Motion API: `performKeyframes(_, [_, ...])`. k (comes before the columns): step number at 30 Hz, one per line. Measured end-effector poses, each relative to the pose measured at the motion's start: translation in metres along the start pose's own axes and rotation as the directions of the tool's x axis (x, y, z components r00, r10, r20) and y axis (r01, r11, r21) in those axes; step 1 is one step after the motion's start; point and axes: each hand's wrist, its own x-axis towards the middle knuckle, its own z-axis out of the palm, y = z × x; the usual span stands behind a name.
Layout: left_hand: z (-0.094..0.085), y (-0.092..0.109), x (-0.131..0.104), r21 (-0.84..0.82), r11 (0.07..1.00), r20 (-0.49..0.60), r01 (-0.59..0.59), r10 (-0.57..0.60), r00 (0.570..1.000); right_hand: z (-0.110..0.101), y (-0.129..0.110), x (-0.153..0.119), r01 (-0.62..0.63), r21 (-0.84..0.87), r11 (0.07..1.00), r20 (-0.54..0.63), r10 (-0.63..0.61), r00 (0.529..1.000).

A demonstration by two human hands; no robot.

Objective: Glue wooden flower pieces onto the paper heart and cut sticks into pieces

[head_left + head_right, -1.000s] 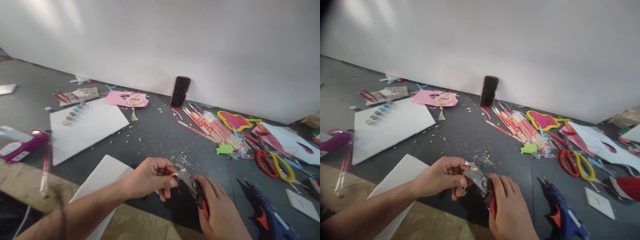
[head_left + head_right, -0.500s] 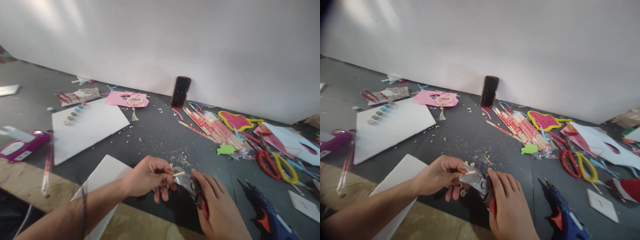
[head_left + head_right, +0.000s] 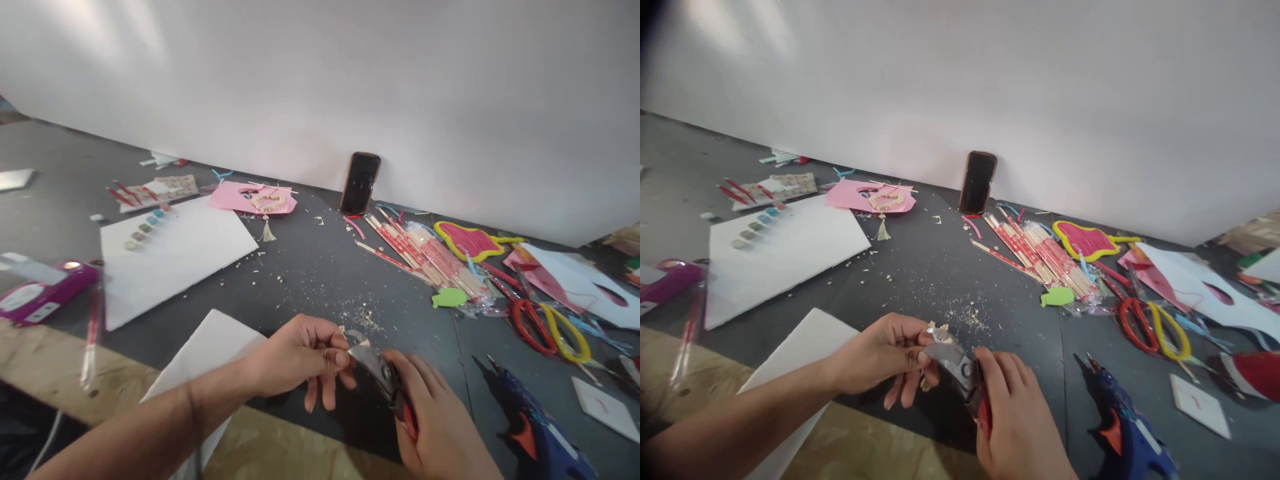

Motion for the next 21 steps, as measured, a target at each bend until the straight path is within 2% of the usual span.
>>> performKeyframes(4, [0.004, 0.002, 0.001, 0.047, 0.998, -0.097, -0.050, 0.054, 0.994, 0.003, 0.001, 0.001, -0.034, -0.009, 0.999, -0.023, 0.034, 0.999])
performKeyframes(8, [0.008, 0.004, 0.000, 0.129, 0.991, -0.211, -0.040, 0.066, 0.975, 0.003, 0.002, 0.002, -0.058, -0.013, 0.998, -0.004, 0.058, 0.998])
performKeyframes(14, [0.003, 0.002, -0.001, 0.107, 0.993, -0.135, -0.053, 0.068, 0.989, 0.001, 0.002, 0.001, -0.026, 0.006, 1.000, 0.000, 0.026, 1.000])
performKeyframes(19, [-0.003, 0.005, 0.000, 0.014, 0.999, -0.007, 0.034, -0.034, 0.999, 0.000, 0.003, 0.002, 0.003, 0.019, 1.000, 0.029, -0.004, 1.000])
performKeyframes(21, [-0.004, 0.006, -0.001, -0.015, 0.997, 0.012, 0.069, -0.069, 0.998, -0.001, 0.003, 0.003, 0.009, 0.025, 1.000, 0.035, -0.010, 0.999])
